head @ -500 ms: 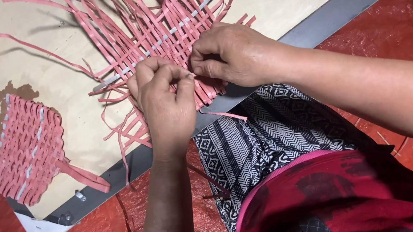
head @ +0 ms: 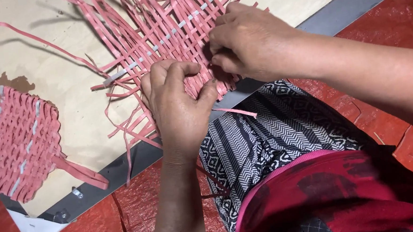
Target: The person weaves pink rubber strips by hand into a flat mat on a wooden board. They interlace the strips over and under existing rows, gradually extending the woven area.
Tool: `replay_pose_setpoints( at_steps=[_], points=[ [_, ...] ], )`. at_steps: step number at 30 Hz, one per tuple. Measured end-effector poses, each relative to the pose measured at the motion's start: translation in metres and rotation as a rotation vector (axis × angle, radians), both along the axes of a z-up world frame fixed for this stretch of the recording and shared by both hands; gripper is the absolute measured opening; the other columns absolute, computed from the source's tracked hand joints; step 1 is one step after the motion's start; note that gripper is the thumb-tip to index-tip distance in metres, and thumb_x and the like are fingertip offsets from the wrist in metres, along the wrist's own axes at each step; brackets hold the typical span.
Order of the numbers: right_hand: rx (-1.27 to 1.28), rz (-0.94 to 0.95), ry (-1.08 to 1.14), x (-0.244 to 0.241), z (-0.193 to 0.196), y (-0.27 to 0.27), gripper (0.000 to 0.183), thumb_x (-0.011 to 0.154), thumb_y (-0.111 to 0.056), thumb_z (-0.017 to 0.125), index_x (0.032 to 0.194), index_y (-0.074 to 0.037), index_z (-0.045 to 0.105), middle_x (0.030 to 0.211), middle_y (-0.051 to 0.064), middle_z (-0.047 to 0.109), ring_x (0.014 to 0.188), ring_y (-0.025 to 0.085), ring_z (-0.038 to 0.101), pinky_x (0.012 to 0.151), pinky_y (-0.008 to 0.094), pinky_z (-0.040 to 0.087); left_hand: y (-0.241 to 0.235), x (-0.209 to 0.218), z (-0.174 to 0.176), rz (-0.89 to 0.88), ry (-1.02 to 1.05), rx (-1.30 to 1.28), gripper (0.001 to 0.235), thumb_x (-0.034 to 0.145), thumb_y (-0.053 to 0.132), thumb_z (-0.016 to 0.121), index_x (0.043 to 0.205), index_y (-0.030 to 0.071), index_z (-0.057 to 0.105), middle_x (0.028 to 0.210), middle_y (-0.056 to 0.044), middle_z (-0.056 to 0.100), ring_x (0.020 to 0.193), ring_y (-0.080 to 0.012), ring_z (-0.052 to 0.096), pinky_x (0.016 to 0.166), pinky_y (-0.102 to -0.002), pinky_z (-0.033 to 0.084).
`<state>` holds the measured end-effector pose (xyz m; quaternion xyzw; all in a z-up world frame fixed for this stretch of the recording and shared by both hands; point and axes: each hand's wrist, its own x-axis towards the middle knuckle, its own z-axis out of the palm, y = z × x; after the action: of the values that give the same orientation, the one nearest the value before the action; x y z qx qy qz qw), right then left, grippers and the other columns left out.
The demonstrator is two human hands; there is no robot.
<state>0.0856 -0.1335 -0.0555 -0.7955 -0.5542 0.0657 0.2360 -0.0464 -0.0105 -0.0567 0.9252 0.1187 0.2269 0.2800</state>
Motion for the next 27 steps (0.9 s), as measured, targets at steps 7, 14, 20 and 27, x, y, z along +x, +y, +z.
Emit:
replay_pose_setpoints(
  at_steps=[7,14,20,27],
  points=[
    [0.009,0.078,0.036,0.009,-0.006,-0.008,0.010,0.083,-0.016,0.061,0.081,-0.007,0.058,0.074,0.007,0.058,0.076,0.027,0.046,0.067,0.037,0.039,0.000,-0.001,0.001,-0.017,-0.017,-0.026,0.022,0.066,0.018,0.070,0.083,0.011,0.058,0.092,-0.006,0.051,0.090,-0.0262,0.045,0.081,-0.037,0.035],
    [-0.098,0.092,0.023,0.013,0.002,0.002,0.013,0.079,-0.018,0.062,0.076,-0.005,0.060,0.069,0.012,0.059,0.069,0.032,0.054,0.057,0.043,0.041,0.000,-0.001,-0.002,-0.012,-0.036,0.004,0.023,0.065,0.018,0.071,0.083,0.012,0.059,0.092,-0.006,0.051,0.089,-0.0279,0.045,0.081,-0.039,0.035],
    [-0.311,0.027,-0.126,0.013,0.003,0.013,0.021,0.077,-0.025,0.055,0.070,-0.005,0.058,0.063,0.014,0.058,0.065,0.034,0.055,0.052,0.044,0.042,0.000,-0.002,0.001,-0.021,-0.036,0.002,0.025,0.063,0.017,0.072,0.083,0.011,0.058,0.092,-0.006,0.050,0.090,-0.0271,0.044,0.082,-0.038,0.036],
    [-0.468,0.034,-0.329,0.010,0.004,0.022,0.029,0.078,-0.035,0.051,0.072,-0.008,0.061,0.066,0.014,0.061,0.070,0.035,0.058,0.060,0.044,0.046,0.001,-0.002,0.001,-0.041,-0.001,0.011,0.034,0.057,0.023,0.073,0.086,0.012,0.058,0.093,-0.005,0.050,0.091,-0.0272,0.044,0.082,-0.038,0.034]
  ],
)
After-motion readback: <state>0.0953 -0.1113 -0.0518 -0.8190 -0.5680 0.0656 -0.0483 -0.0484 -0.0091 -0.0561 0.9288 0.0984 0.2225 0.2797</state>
